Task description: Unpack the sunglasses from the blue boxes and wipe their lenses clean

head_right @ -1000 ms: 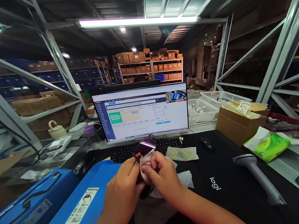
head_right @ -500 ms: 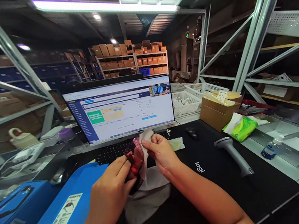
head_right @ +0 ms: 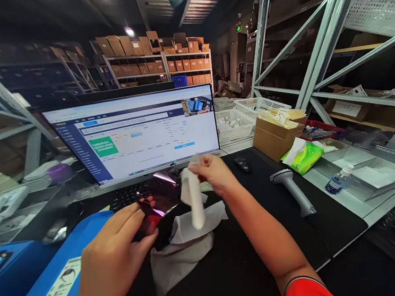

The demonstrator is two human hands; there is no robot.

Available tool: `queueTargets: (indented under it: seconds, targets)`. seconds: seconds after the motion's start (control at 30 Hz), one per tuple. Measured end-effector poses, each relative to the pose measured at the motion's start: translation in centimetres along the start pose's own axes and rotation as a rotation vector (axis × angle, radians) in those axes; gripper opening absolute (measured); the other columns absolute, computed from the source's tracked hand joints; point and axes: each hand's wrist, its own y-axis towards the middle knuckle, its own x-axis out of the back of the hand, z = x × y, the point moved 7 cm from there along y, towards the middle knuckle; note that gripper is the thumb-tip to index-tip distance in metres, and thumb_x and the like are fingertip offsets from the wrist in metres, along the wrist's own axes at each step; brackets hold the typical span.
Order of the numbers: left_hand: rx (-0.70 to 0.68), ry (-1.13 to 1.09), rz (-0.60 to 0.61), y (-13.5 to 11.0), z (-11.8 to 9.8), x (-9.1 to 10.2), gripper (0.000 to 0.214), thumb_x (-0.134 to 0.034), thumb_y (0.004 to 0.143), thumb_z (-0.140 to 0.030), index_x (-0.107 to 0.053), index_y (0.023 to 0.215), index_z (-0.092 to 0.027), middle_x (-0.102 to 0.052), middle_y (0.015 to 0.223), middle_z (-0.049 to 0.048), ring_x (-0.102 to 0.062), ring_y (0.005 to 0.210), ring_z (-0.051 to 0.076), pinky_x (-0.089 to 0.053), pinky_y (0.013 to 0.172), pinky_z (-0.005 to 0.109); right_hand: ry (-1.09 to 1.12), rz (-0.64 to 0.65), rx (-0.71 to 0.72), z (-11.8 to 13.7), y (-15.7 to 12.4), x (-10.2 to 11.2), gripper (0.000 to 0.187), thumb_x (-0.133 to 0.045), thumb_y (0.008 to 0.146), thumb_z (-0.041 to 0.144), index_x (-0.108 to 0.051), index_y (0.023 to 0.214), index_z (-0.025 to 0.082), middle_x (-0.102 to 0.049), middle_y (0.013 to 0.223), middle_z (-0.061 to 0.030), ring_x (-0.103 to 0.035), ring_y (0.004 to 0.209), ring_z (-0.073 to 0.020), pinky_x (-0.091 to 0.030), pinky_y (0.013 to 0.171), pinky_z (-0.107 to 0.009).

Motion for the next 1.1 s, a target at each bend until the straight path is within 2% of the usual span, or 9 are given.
queueTargets:
  seconds: [0.13,0.23,0.3,0.4,0.53,0.67,0.83,0.9,1.1]
  targets:
    - [0.208,-0.159,-0.045,-0.1,2.4,0.9,0.013,-0.062,0.088,-0.029,-0.064,0.099,-0.02,-0.071,0.099,0.0061,-0.068,0.089,0.023,-0.052,0.076,0.031,-0.399,-0.117,-0.122,-2.6,1.5,6.0,0.029,-0.077,0.07,0.022,-0.049,0.064,0.019,-0.06,0.073,-0.0034,-0.063,0.091,-0.0278,-0.048,0.081,-0.04]
    - [0.434,-0.324,-0.031,-0.5,4.9,1.1,0.021,-0.068,0.083,-0.037,-0.066,0.1,-0.024,-0.071,0.099,0.0032,-0.068,0.085,0.022,-0.053,0.076,0.031,-0.688,-0.128,-0.236,-4.0,1.8,7.0,0.022,-0.08,0.065,0.008,-0.059,0.067,0.013,-0.066,0.084,-0.014,-0.062,0.101,-0.0374,-0.046,0.088,-0.052]
    - [0.604,-0.445,-0.03,-1.1,6.7,1.2,0.032,-0.072,0.078,-0.042,-0.068,0.105,-0.026,-0.072,0.105,0.0024,-0.069,0.088,0.022,-0.055,0.079,0.03,-0.817,-0.114,-0.238,-4.3,2.1,5.2,0.014,-0.076,0.079,0.015,-0.066,0.087,0.009,-0.067,0.101,-0.0173,-0.062,0.105,-0.0345,-0.048,0.09,-0.053]
    - [0.793,-0.619,-0.102,-1.7,8.6,2.1,0.04,-0.078,0.072,-0.043,-0.07,0.108,-0.028,-0.073,0.108,0.0003,-0.071,0.094,0.022,-0.057,0.086,0.027,-0.911,0.0,-0.118,-4.4,2.4,-0.1,0.028,-0.062,0.096,0.031,-0.062,0.119,0.016,-0.063,0.121,-0.0103,-0.064,0.105,-0.0238,-0.054,0.09,-0.045]
    - [0.934,-0.748,-0.225,-2.2,10.1,3.5,0.04,-0.081,0.067,-0.042,-0.072,0.103,-0.029,-0.074,0.104,-0.0012,-0.071,0.093,0.021,-0.059,0.077,0.021,-0.939,0.176,0.063,-5.7,1.9,-6.5,0.033,-0.061,0.097,0.035,-0.059,0.125,0.018,-0.061,0.127,-0.0093,-0.064,0.106,-0.0238,-0.056,0.088,-0.044]
    - [0.984,-0.867,-0.344,-2.2,10.8,3.9,0.033,-0.082,0.065,-0.04,-0.074,0.094,-0.027,-0.074,0.098,-0.0008,-0.071,0.086,0.018,-0.06,0.074,0.018,-0.94,0.27,0.188,-7.4,1.7,-9.6,0.034,-0.061,0.096,0.035,-0.058,0.126,0.018,-0.061,0.126,-0.0092,-0.064,0.105,-0.0231,-0.056,0.088,-0.044]
    - [1.015,-1.072,-0.318,-2.0,11.6,2.2,0.033,-0.083,0.066,-0.043,-0.074,0.091,-0.023,-0.073,0.1,0.0029,-0.071,0.085,0.02,-0.063,0.072,0.024,-0.865,0.24,0.267,-8.3,2.2,-10.5,0.011,-0.06,0.094,0.019,-0.07,0.095,0.014,-0.067,0.109,-0.0122,-0.065,0.099,-0.0248,-0.052,0.085,-0.038]
    - [1.027,-1.12,-0.28,-2.0,11.9,1.7,0.036,-0.083,0.067,-0.045,-0.074,0.093,-0.021,-0.073,0.102,0.0043,-0.07,0.085,0.02,-0.064,0.071,0.026,-0.785,0.197,0.293,-7.9,2.5,-10.0,0.015,-0.058,0.092,0.016,-0.07,0.083,0.014,-0.069,0.102,-0.0134,-0.065,0.096,-0.0256,-0.05,0.083,-0.036]
    - [1.144,-1.296,-0.325,-2.6,12.8,1.3,0.04,-0.084,0.066,-0.046,-0.074,0.094,-0.02,-0.072,0.106,0.0059,-0.07,0.083,0.019,-0.064,0.069,0.026,-0.434,0.106,0.342,-3.7,2.6,-5.8,0.032,-0.047,0.097,0.032,-0.071,0.087,0.014,-0.071,0.086,-0.0103,-0.066,0.084,-0.0234,-0.049,0.074,-0.031]
